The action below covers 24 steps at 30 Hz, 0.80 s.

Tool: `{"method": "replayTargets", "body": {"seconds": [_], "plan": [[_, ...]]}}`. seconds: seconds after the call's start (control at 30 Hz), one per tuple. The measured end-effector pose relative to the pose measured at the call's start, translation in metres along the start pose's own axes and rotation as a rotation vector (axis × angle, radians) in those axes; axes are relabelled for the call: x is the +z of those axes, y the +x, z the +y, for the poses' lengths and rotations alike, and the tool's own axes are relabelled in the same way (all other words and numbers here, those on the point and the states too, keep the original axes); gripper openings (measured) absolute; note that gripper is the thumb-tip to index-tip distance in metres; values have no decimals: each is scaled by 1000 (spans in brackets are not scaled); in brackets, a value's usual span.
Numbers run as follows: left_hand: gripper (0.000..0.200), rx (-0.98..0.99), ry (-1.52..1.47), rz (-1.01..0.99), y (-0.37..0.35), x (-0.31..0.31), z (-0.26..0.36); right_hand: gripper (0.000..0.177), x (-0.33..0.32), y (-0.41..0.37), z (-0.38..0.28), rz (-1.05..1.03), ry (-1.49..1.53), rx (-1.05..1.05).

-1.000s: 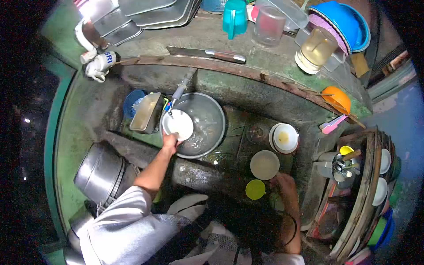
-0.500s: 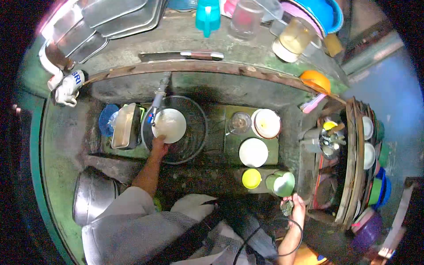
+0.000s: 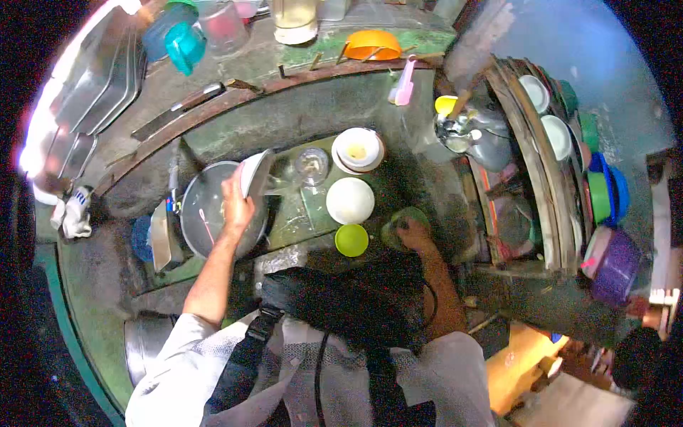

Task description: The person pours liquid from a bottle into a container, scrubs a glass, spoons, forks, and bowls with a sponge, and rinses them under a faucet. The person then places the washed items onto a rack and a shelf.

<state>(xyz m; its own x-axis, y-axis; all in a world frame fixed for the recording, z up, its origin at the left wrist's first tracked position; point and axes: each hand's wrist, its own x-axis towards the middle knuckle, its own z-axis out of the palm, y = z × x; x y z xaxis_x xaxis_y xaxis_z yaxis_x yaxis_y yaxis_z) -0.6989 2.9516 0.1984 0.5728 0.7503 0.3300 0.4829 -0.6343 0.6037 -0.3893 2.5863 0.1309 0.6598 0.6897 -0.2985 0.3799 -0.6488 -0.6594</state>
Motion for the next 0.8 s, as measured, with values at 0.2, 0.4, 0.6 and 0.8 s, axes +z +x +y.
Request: {"method": "replayTargets", "body": {"seconds": [0.2, 0.4, 0.6, 0.8], "plan": [[78, -121, -156, 88, 3, -4, 54, 35, 34, 30, 14, -329, -622, -22], [58, -965, -1183, -40, -9, -20, 91, 39, -50, 0, -114, 48, -153, -285], [56, -846, -1260, -240, -23, -17, 161, 33, -19, 0, -265, -44, -153, -1042], [59, -829, -1266, -137, -35, -25, 201, 23, -6, 20, -305, 27, -445, -799]]}}
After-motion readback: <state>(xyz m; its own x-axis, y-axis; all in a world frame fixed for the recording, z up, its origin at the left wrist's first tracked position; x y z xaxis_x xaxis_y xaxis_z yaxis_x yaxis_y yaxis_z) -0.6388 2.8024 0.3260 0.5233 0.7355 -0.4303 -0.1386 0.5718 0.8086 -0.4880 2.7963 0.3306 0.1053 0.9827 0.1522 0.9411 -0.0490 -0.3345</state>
